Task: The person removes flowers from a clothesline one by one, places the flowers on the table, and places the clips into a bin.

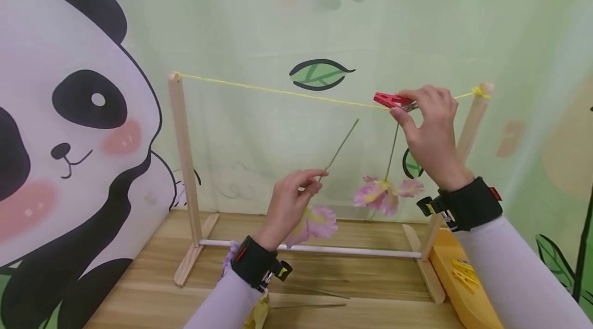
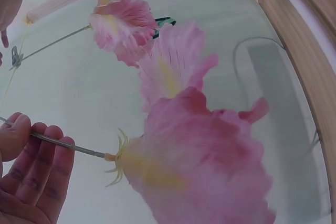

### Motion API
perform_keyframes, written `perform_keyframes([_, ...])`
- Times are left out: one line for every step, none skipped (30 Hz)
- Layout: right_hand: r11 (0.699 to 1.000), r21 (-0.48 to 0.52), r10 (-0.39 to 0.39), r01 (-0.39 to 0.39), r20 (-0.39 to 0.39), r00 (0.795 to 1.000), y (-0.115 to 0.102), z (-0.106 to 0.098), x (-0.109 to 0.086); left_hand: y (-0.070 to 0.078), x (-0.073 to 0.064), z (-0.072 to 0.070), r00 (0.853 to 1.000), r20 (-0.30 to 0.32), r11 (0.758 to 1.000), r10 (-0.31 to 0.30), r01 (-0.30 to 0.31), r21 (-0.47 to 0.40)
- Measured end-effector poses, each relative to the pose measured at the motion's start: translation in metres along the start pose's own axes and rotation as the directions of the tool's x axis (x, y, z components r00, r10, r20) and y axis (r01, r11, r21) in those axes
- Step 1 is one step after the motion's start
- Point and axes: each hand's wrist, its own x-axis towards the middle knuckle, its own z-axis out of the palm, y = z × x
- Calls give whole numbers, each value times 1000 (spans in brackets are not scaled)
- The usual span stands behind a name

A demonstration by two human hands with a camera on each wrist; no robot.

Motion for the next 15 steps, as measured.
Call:
perform_keyframes([1000, 4, 10, -10, -11, 1000, 1, 0, -3, -1, -1, 0, 1000, 1, 1000, -4, 4, -2])
perform_keyframes([1000, 7, 23, -22, -22, 999, 1, -1, -6, -1, -2, 0, 1000, 4, 1000, -8, 8, -3])
perform_keyframes([999, 14, 35, -34, -35, 999, 2, -1, -10, -2, -3, 0, 1000, 5, 1000, -12, 12, -4])
perform_keyframes([999, 22, 47, -46, -44, 998, 3, -1, -13, -3, -4, 0, 1000, 7, 1000, -15, 15, -3])
perform_keyframes([998, 28, 59, -58, -50, 997, 4, -2, -16, -3, -5, 0, 1000, 7, 1000, -18, 18, -3])
perform_keyframes([997, 35, 69, -67, -57, 996, 4, -2, -19, -4, -6, -1, 1000, 3, 1000, -19, 19, -1])
perform_keyframes([996, 37, 78, -76, -61, 995, 5, -2, -21, -5, -7, -1, 1000, 0, 1000, -23, 23, 0])
perform_keyframes([996, 40, 86, -84, -64, 994, 5, -2, -23, -6, -7, -1, 1000, -4, 1000, -27, 27, 0])
perform_keyframes([995, 45, 92, -89, -67, 994, 6, -3, -24, -7, -8, -2, 999, -9, 999, -34, 34, 2])
perform_keyframes([994, 48, 97, -94, -69, 993, 6, -3, -25, -7, -9, -2, 999, -14, 999, -42, 42, -2])
perform_keyframes([994, 52, 102, -98, -71, 992, 5, -3, -27, -8, -10, -3, 999, -19, 999, -49, 49, -4])
perform_keyframes([993, 56, 106, -102, -72, 992, 5, -4, -28, -9, -11, -4, 998, -24, 998, -59, 59, -9])
perform_keyframes([993, 61, 110, -105, -75, 991, 4, -5, -30, -10, -12, -4, 997, -26, 997, -69, 69, -18])
perform_keyframes([992, 68, 114, -109, -80, 990, 2, -6, -32, -11, -14, -5, 997, -28, 997, -74, 73, -21])
perform_keyframes([991, 75, 117, -110, -88, 989, 0, -7, -34, -11, -15, -5, 996, -31, 997, -79, 78, -24])
